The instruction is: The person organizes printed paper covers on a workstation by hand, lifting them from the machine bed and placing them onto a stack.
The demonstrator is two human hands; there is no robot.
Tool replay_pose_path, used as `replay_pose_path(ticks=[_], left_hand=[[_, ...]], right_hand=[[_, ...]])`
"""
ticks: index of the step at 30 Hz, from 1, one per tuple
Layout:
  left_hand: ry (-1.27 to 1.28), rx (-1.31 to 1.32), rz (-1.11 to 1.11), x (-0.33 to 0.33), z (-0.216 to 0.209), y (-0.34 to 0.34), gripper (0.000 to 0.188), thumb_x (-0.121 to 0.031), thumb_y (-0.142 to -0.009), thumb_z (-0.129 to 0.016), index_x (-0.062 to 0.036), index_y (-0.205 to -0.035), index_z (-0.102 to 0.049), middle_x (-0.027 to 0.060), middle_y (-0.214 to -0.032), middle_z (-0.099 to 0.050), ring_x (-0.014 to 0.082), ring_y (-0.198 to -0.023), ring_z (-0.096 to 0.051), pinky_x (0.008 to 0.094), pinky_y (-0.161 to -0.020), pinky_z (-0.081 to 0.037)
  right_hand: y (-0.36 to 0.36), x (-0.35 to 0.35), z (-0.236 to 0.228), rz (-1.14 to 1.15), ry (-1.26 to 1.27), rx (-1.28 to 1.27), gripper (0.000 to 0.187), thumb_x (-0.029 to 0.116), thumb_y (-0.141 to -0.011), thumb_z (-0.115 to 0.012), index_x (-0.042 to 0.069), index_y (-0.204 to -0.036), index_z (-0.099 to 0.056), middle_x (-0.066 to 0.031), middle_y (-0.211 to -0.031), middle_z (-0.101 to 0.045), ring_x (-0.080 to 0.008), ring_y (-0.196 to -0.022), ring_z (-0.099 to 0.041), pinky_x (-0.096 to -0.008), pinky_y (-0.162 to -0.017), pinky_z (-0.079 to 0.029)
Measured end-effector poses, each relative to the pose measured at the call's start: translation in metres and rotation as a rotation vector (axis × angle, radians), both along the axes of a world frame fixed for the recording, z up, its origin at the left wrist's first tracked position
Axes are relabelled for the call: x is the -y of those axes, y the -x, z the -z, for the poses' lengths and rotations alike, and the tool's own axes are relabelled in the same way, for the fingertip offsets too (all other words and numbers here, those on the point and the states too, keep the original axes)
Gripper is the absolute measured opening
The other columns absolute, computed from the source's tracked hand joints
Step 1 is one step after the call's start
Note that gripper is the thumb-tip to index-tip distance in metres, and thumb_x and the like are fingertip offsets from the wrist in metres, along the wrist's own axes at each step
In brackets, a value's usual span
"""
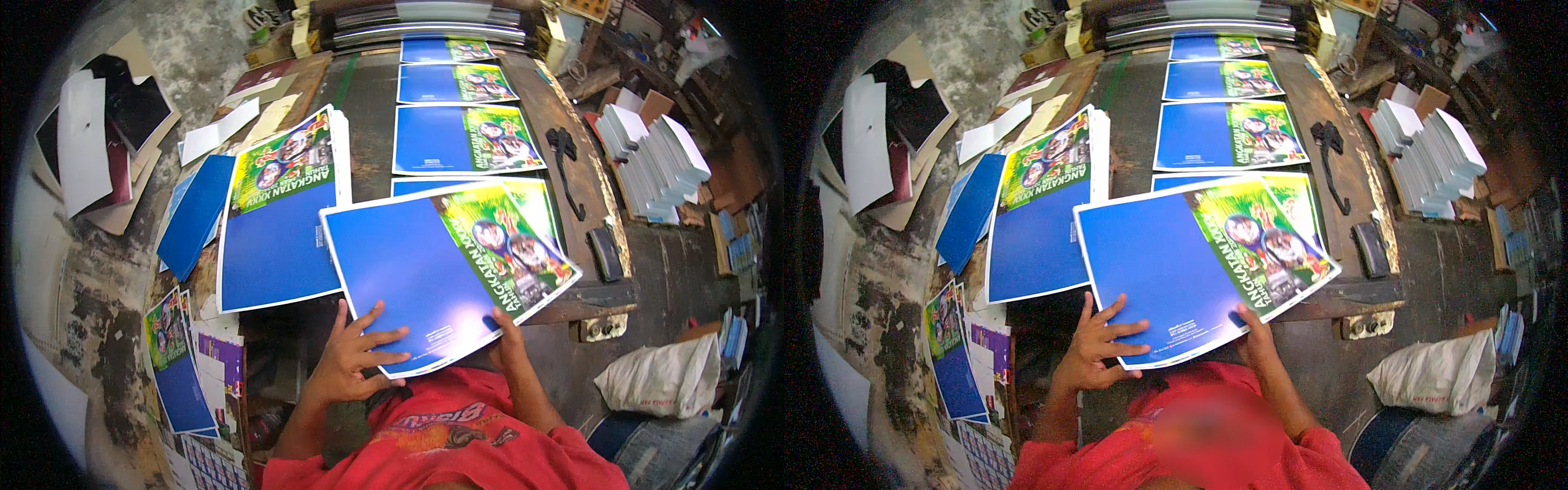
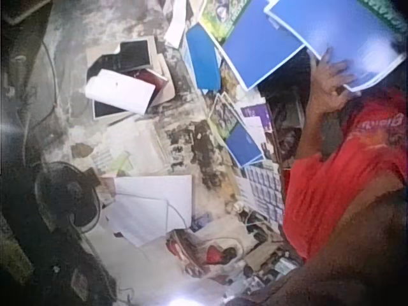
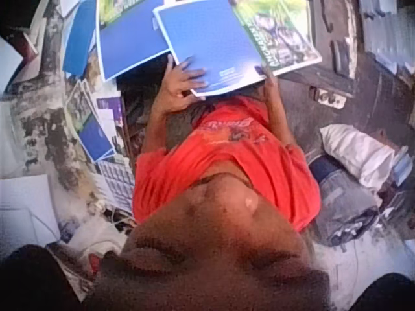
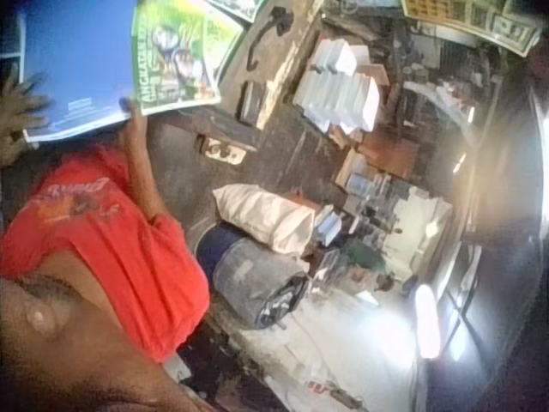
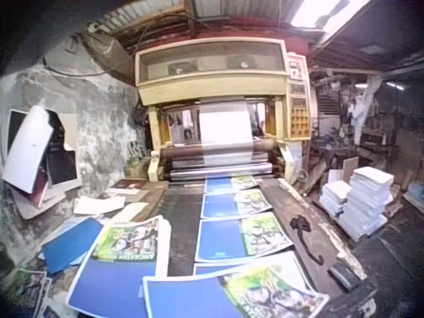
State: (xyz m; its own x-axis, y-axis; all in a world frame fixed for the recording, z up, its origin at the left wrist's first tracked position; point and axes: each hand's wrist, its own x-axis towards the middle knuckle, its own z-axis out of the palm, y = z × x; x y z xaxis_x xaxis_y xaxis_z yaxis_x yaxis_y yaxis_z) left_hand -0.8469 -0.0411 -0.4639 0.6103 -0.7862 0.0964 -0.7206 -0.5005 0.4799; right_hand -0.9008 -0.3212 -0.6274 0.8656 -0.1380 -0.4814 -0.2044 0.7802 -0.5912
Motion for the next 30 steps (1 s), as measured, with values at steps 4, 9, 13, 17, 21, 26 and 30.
replay_pose_path(ticks=[4,9,13,17,21,26,30], left_hand=[[0.181,0.233,-0.349,-0.008,0.012,-0.021,0.058,-0.045,-0.080,-0.072,-0.0095,-0.124,-0.062,0.0149,-0.135,-0.055,0.0371,-0.137,-0.038,0.0566,-0.114,-0.017],[-0.004,0.503,-0.617,-0.024,0.049,-0.055,0.041,-0.020,-0.081,-0.072,-0.0060,-0.119,-0.064,0.0148,-0.128,-0.061,0.0337,-0.126,-0.051,0.0480,-0.105,-0.037],[0.086,0.577,-0.589,-0.031,0.050,-0.054,0.036,-0.007,-0.079,-0.070,-0.0052,-0.115,-0.067,0.0136,-0.119,-0.066,0.0310,-0.118,-0.059,0.0458,-0.096,-0.043],[-0.005,0.384,-0.593,-0.025,0.021,-0.049,0.049,-0.024,-0.072,-0.081,-0.0055,-0.115,-0.066,0.0131,-0.115,-0.067,0.0333,-0.118,-0.058,0.0449,-0.095,-0.042],[-0.013,0.350,-0.519,-0.007,0.001,-0.060,0.083,-0.046,-0.066,-0.083,-0.0040,-0.131,-0.054,0.0171,-0.133,-0.055,0.0359,-0.130,-0.046,0.0491,-0.106,-0.034],[-0.065,0.357,-0.566,0.007,-0.002,-0.071,0.096,-0.054,-0.068,-0.078,-0.0033,-0.141,-0.042,0.0183,-0.147,-0.040,0.0360,-0.140,-0.032,0.0509,-0.112,-0.024],[-0.217,0.300,-0.610,-0.002,0.006,-0.061,0.098,-0.059,-0.072,-0.073,-0.0039,-0.144,-0.037,0.0184,-0.152,-0.033,0.0357,-0.143,-0.025,0.0511,-0.115,-0.018]], right_hand=[[0.011,-0.002,0.018,-0.131,-0.053,-0.023,0.025,0.025,-0.091,-0.062,0.003,-0.099,-0.057,-0.0052,-0.071,-0.060,-0.0148,-0.051,-0.055,-0.0316,-0.050,-0.051],[0.046,-0.020,0.035,-0.230,0.016,-0.138,0.029,0.032,-0.097,-0.054,0.003,-0.096,-0.057,-0.0075,-0.070,-0.062,-0.0154,-0.056,-0.058,-0.0283,-0.055,-0.049],[0.066,-0.021,0.035,-0.276,-0.008,-0.052,0.035,0.037,-0.099,-0.049,0.003,-0.101,-0.056,-0.0111,-0.075,-0.064,-0.0166,-0.060,-0.060,-0.0302,-0.061,-0.052],[0.077,-0.021,0.037,-0.396,-0.035,-0.072,0.042,0.042,-0.101,-0.045,0.002,-0.108,-0.056,-0.0166,-0.087,-0.069,-0.0166,-0.069,-0.061,-0.0297,-0.067,-0.051],[0.084,-0.023,0.045,-0.390,-0.046,-0.026,0.046,0.041,-0.102,-0.042,-0.001,-0.120,-0.050,-0.0168,-0.099,-0.068,-0.0230,-0.084,-0.068,-0.0288,-0.066,-0.052],[0.081,-0.021,0.048,-0.379,-0.066,-0.003,0.048,0.042,-0.102,-0.041,-0.002,-0.121,-0.048,-0.0180,-0.104,-0.066,-0.0252,-0.088,-0.068,-0.0302,-0.069,-0.054],[0.067,-0.019,0.042,-0.332,-0.086,0.056,0.050,0.043,-0.103,-0.038,-0.002,-0.122,-0.049,-0.0184,-0.103,-0.067,-0.0245,-0.089,-0.068,-0.0310,-0.071,-0.054]])
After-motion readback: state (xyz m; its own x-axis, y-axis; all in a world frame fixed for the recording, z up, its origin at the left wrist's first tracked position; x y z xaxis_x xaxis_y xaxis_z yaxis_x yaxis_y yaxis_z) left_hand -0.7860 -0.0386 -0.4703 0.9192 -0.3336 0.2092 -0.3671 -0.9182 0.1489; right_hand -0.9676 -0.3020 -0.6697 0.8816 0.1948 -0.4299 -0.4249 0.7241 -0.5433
